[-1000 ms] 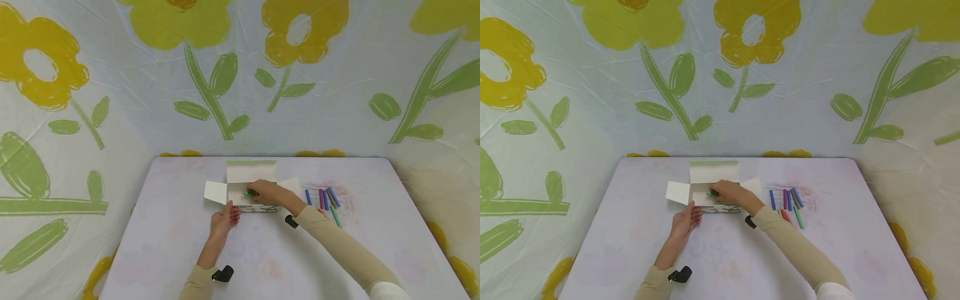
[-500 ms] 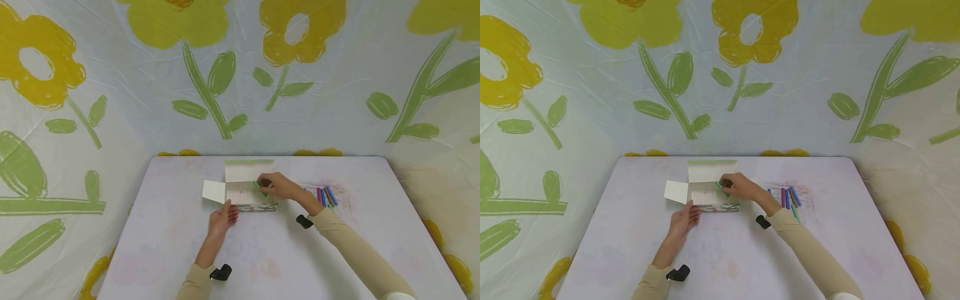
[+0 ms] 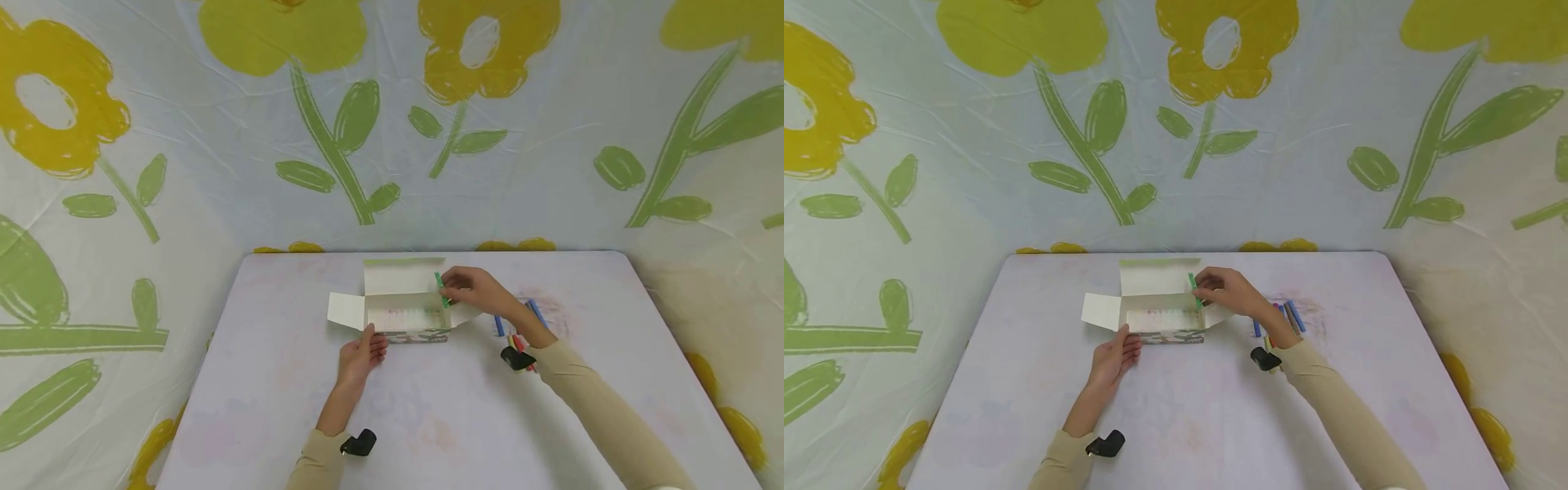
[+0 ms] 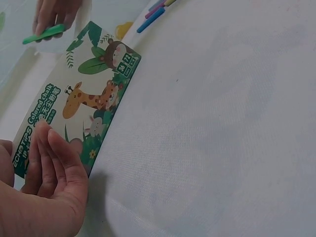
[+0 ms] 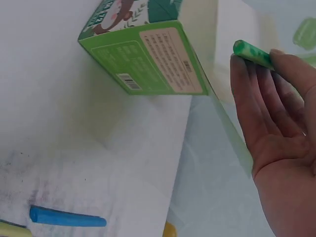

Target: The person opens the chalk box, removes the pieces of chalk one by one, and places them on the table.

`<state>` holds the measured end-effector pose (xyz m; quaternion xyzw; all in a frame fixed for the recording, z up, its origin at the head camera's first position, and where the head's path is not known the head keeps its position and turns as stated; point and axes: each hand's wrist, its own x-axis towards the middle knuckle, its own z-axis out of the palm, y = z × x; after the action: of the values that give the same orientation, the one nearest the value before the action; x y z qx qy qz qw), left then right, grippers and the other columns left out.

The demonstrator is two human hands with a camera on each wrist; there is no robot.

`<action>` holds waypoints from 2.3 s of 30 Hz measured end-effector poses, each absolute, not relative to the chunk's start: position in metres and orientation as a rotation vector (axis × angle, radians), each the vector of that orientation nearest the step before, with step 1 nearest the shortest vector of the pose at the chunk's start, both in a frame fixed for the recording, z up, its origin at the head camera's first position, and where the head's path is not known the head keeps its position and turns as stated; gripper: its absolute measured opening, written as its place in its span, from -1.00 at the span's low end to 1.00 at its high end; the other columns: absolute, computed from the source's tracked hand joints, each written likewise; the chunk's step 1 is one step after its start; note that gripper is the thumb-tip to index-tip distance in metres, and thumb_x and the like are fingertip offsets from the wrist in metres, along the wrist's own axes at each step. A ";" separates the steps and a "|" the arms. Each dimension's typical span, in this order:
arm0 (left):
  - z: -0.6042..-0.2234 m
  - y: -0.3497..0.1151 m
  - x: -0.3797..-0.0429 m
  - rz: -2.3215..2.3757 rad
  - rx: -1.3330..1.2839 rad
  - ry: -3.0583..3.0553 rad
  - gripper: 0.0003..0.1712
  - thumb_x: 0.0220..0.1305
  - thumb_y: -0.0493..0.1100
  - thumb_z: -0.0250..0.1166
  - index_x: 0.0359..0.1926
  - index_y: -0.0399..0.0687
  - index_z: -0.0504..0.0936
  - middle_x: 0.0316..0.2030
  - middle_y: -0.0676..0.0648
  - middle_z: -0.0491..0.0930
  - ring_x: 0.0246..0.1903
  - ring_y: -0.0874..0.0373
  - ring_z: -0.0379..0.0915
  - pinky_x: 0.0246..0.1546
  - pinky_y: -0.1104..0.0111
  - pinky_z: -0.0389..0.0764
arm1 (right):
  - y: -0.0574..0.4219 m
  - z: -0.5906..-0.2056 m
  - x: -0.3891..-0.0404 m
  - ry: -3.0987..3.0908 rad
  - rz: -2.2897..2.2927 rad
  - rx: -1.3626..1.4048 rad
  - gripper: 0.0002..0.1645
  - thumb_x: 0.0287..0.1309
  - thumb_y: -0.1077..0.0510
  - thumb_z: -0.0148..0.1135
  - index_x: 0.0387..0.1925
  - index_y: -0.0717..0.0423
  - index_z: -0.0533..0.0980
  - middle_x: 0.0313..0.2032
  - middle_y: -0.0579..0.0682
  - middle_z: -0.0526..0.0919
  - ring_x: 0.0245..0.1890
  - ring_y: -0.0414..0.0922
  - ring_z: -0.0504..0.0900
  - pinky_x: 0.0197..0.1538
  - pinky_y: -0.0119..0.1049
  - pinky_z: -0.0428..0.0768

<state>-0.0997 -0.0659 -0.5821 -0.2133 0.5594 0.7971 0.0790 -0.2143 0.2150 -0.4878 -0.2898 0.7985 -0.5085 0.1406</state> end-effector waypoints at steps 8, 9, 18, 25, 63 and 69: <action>-0.585 -0.066 -0.100 2.371 -0.651 1.694 -0.38 0.46 0.15 0.28 -0.11 -0.46 0.66 -0.36 -0.09 0.71 -0.39 0.22 0.61 -0.31 0.46 0.66 | 0.242 -0.478 -0.215 2.250 -1.598 -0.627 -0.61 0.44 0.18 0.27 0.16 0.34 0.51 -0.04 0.28 0.68 -0.11 0.03 0.73 0.03 -0.02 0.70; -0.585 -0.066 -0.100 2.369 -0.651 1.695 -0.38 0.46 0.15 0.28 -0.10 -0.46 0.66 -0.35 -0.09 0.71 -0.39 0.22 0.61 -0.31 0.46 0.66 | 0.246 -0.477 -0.215 2.243 -1.609 -0.607 -0.59 0.44 0.16 0.27 0.18 0.34 0.49 -0.02 0.29 0.67 -0.10 0.02 0.73 0.05 -0.03 0.70; -0.584 -0.066 -0.102 2.355 -0.635 1.704 -0.37 0.49 0.14 0.25 -0.07 -0.49 0.64 -0.33 -0.11 0.71 -0.37 0.21 0.61 -0.29 0.45 0.66 | 0.280 -0.476 -0.205 2.345 -1.611 -0.471 -0.53 0.46 0.07 0.25 0.19 0.33 0.48 0.03 0.25 0.67 -0.04 -0.12 0.72 0.09 -0.16 0.68; -0.584 -0.066 -0.101 2.364 -0.653 1.709 -0.40 0.51 0.11 0.23 -0.09 -0.49 0.66 -0.36 -0.10 0.71 -0.40 0.22 0.61 -0.32 0.46 0.66 | 0.307 -0.481 -0.196 2.371 -1.622 -0.395 -0.53 0.47 0.08 0.25 0.18 0.35 0.45 -0.01 0.20 0.68 -0.06 -0.03 0.74 0.03 -0.26 0.70; -0.581 -0.068 -0.101 2.340 -0.631 1.685 -0.38 0.52 0.14 0.21 -0.03 -0.46 0.66 -0.27 -0.13 0.72 -0.35 0.21 0.61 -0.23 0.40 0.67 | 0.410 -0.541 -0.133 2.535 -1.238 -0.130 -0.41 0.47 -0.01 0.24 0.21 0.43 0.47 0.00 0.27 0.68 -0.15 -0.23 0.65 -0.12 -0.46 0.64; -0.582 -0.068 -0.101 2.351 -0.628 1.680 -0.34 0.45 0.19 0.28 -0.05 -0.45 0.66 -0.31 -0.10 0.72 -0.37 0.23 0.61 -0.27 0.45 0.65 | 0.411 -0.549 -0.124 2.544 -1.166 -0.141 -0.50 0.43 0.08 0.28 0.12 0.46 0.50 -0.16 0.17 0.72 -0.26 -0.14 0.62 -0.19 -0.38 0.67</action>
<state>-0.1011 -0.0682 -0.5824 -0.2114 0.5658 0.7916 0.0923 -0.1242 0.4113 -0.5492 -0.0495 0.8949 -0.4100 0.1691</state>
